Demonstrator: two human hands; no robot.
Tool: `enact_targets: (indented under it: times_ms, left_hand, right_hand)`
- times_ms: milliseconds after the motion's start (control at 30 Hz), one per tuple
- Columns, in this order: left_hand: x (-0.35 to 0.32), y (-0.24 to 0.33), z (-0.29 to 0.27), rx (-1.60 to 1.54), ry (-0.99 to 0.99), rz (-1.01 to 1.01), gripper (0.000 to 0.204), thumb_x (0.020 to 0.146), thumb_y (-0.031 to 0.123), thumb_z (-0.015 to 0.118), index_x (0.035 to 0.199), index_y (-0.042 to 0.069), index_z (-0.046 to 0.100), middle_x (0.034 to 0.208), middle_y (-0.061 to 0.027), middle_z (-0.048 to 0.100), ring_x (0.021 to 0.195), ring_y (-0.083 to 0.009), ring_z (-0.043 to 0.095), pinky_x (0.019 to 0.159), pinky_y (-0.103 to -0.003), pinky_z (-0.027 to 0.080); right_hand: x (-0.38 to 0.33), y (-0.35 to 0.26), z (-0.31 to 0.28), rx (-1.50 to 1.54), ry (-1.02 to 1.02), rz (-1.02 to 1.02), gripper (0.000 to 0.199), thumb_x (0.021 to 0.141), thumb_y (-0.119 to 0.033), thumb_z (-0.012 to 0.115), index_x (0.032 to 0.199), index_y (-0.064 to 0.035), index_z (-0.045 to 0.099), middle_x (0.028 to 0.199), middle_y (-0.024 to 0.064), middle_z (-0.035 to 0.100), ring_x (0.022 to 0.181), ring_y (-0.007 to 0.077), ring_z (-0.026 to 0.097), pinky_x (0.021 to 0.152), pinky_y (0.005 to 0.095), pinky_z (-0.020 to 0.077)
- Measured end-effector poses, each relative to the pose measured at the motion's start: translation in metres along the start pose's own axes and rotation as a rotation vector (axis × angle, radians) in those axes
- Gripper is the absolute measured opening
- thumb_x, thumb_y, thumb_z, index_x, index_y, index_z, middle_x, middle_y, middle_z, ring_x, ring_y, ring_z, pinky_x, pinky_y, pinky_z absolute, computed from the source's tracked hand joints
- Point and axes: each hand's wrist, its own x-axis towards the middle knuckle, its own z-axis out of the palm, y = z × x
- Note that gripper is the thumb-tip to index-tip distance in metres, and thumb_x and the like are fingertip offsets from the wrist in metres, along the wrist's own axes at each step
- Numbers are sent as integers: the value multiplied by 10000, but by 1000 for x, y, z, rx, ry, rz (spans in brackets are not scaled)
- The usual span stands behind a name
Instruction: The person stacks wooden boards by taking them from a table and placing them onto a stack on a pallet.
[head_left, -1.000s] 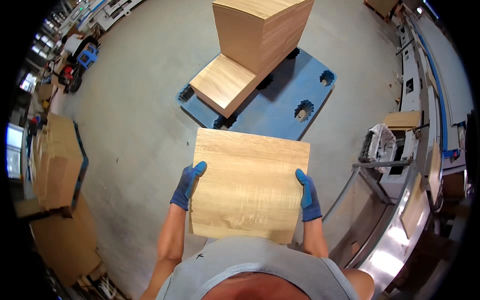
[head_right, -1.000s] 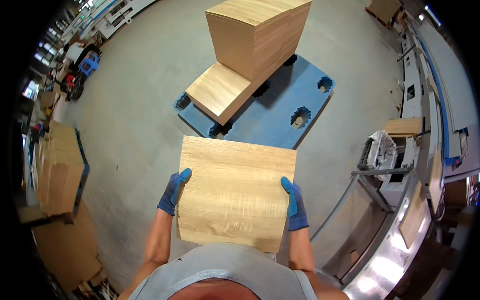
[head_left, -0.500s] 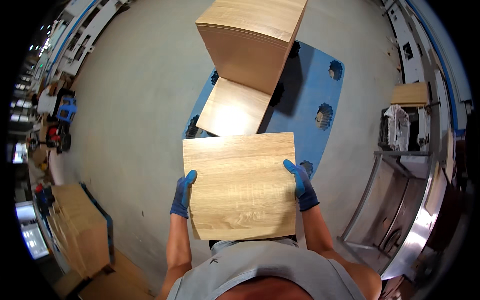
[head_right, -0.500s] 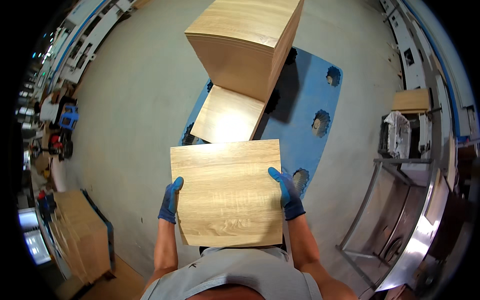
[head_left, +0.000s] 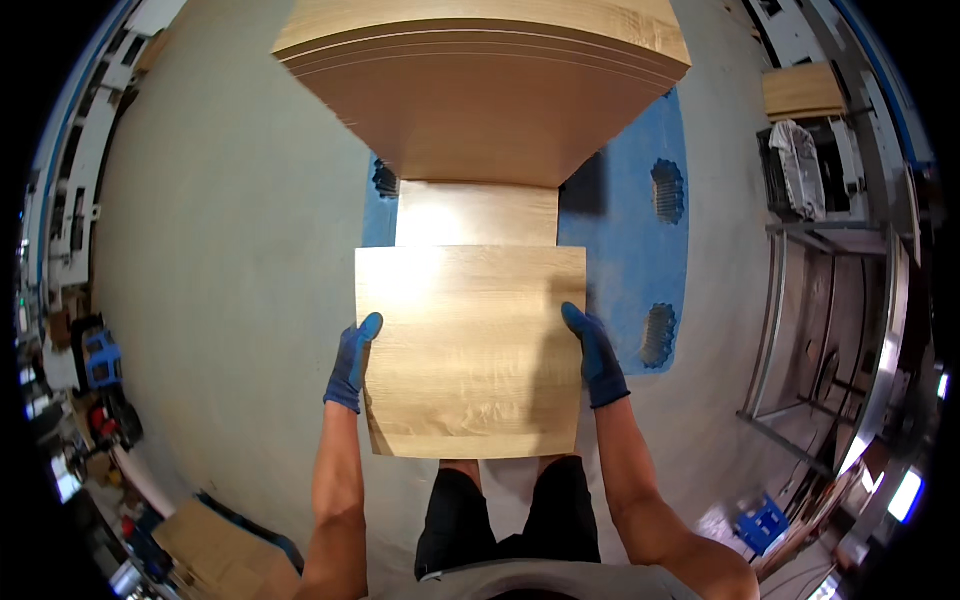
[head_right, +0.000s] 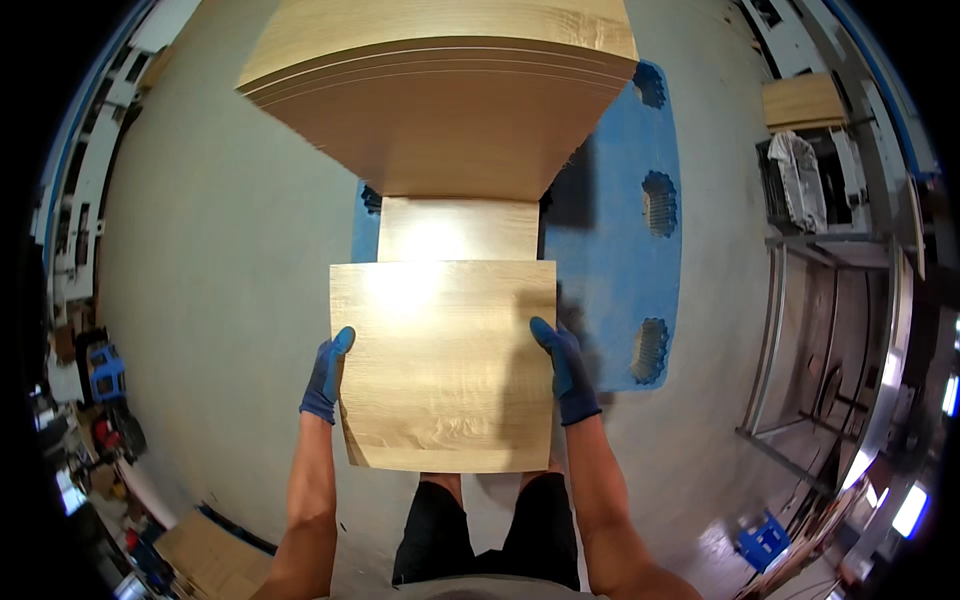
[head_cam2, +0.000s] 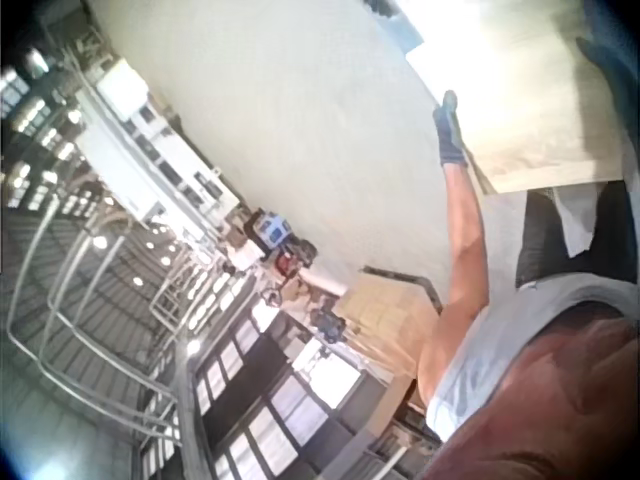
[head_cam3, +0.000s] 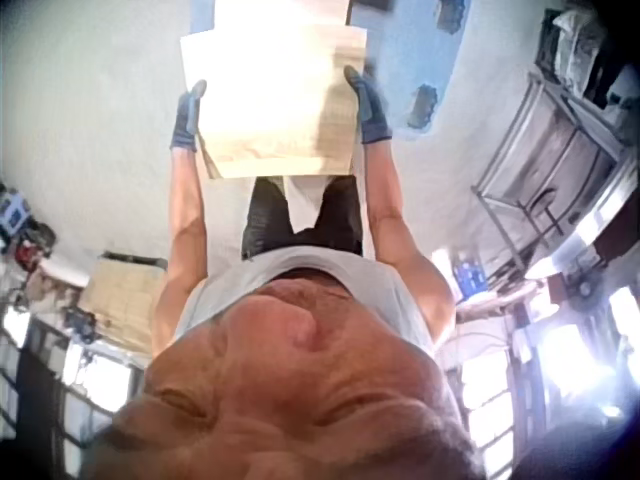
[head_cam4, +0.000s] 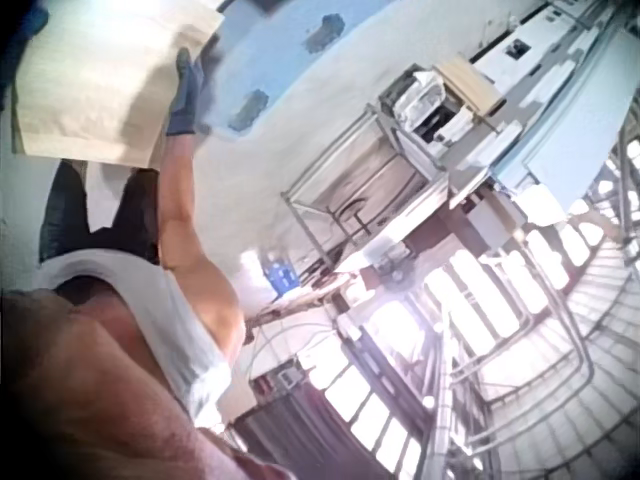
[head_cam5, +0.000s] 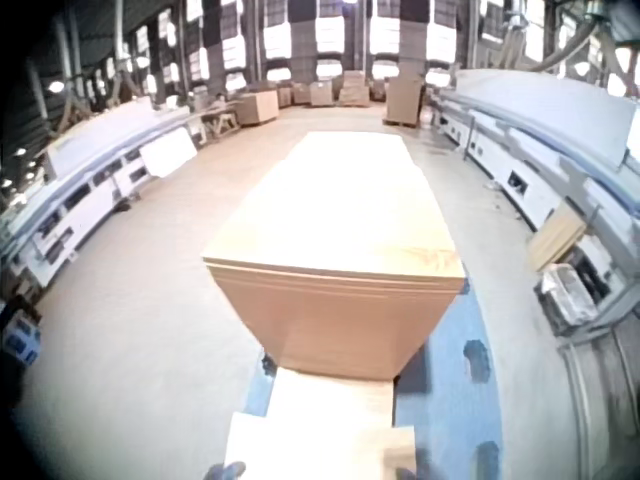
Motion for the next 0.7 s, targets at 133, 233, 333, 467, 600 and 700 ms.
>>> enact_targets:
  times_ms: [133,233,333,467,600,700]
  left_hand:
    - [72,5,-3,2,-42,33,498,937,368,609,1242,-25,583,1119,-96,648,977,-162,613,861,-311,500]
    - [127,-29,-75,218,94,91,487,948,380,589,1222,-23,596,1079,-71,646,944,-135,581,841,-295,481]
    - [120,-61,-68,337,111,182,440,997,386,511,1134,-21,606,1068,-48,627,964,-116,551,841,-294,464]
    - [84,-107,-97,-245,14,-153,555,1045,420,340,1354,-21,473,1305,-132,584,1176,-223,574,983,-329,451]
    - [53,-136,-83,-557,-84,-416,634,954,538,408,1408,98,454,1421,-132,492,1281,-351,474,1011,-573,406]
    - [65,-141,-77,-667,120,-482,603,949,496,421,1406,103,458,1405,-131,505,1255,-369,496,983,-583,430]
  right_hand:
    - [55,-3,10,25,53,-13,497,895,-294,679,1284,-5,567,1103,42,639,938,122,603,825,276,485]
    - [80,19,37,-141,105,-83,514,898,-320,681,1275,12,575,1069,51,647,915,111,598,807,266,481]
    - [84,69,-1,-350,261,-125,500,918,-340,655,1241,35,588,1016,49,654,885,100,584,791,267,475]
    - [51,134,-51,-252,402,19,390,971,-334,546,1114,19,632,880,20,643,807,119,584,755,304,473]
    - [21,167,-60,161,613,468,421,977,-377,518,1171,-17,616,1004,82,665,901,205,622,823,338,487]
    - [21,205,-51,1023,380,417,490,967,-458,521,1254,-66,583,1183,95,642,1040,251,606,906,375,491]
